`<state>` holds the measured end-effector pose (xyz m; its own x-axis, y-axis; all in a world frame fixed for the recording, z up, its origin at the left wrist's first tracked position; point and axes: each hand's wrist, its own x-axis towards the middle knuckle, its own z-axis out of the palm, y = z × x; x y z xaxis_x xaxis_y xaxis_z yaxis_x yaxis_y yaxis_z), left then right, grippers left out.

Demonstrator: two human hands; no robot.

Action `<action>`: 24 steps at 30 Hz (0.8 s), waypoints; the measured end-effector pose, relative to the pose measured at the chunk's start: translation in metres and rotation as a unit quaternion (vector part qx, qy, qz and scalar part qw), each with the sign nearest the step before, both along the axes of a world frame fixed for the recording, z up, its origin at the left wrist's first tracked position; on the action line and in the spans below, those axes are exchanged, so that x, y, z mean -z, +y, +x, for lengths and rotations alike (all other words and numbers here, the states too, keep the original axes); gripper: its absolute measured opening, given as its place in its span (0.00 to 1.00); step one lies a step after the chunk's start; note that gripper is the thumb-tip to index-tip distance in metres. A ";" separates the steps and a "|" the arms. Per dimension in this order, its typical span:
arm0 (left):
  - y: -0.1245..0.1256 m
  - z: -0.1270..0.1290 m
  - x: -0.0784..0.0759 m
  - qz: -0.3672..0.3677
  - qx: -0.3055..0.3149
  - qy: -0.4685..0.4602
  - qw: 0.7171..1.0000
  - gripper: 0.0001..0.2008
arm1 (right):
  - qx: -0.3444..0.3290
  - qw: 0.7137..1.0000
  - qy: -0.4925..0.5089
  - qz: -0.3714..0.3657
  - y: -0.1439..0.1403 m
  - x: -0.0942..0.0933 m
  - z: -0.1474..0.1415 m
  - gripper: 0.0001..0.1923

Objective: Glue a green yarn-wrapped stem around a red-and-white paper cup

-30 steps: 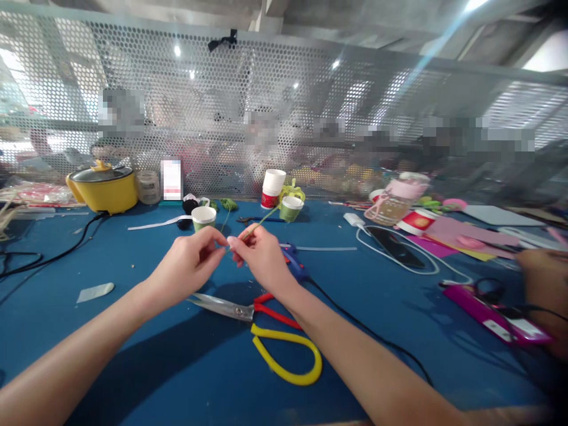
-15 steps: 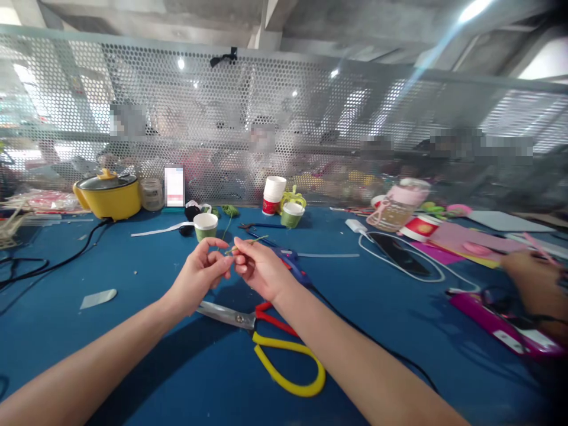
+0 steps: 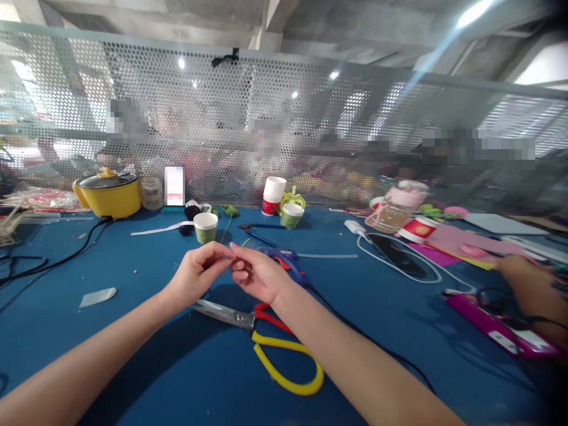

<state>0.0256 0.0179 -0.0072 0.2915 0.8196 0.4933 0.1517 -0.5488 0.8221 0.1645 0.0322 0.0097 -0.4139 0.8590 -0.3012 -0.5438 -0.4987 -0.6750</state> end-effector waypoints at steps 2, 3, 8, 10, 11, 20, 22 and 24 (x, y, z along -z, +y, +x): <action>0.001 0.000 0.001 0.017 -0.007 0.008 1.000 0.05 | 0.002 1.000 -0.004 0.000 -0.001 0.000 -0.001 0.11; 0.002 0.000 0.002 0.026 -0.011 0.013 1.000 0.05 | 0.004 1.000 -0.005 0.002 -0.001 0.001 -0.001 0.11; 0.000 0.000 0.002 0.091 -0.038 0.052 0.994 0.06 | -0.002 0.998 -0.040 0.038 -0.002 0.002 -0.001 0.11; -0.001 0.000 0.000 0.100 -0.045 0.055 0.992 0.05 | -0.012 0.994 -0.081 0.077 -0.003 0.003 -0.001 0.13; -0.002 0.000 -0.001 0.093 -0.051 0.049 0.993 0.05 | -0.010 0.989 -0.108 0.105 -0.004 0.004 -0.001 0.14; 0.002 0.002 -0.004 -0.025 -0.126 -0.092 0.987 0.03 | 0.120 0.871 -0.273 0.391 -0.016 0.001 -0.008 0.08; 0.000 0.004 -0.003 -0.018 -0.130 -0.080 0.988 0.03 | 0.123 0.868 -0.277 0.394 -0.018 0.002 -0.009 0.07; -0.001 0.005 -0.001 0.004 -0.144 -0.059 0.988 0.03 | 0.132 0.873 -0.271 0.383 -0.018 0.005 -0.011 0.08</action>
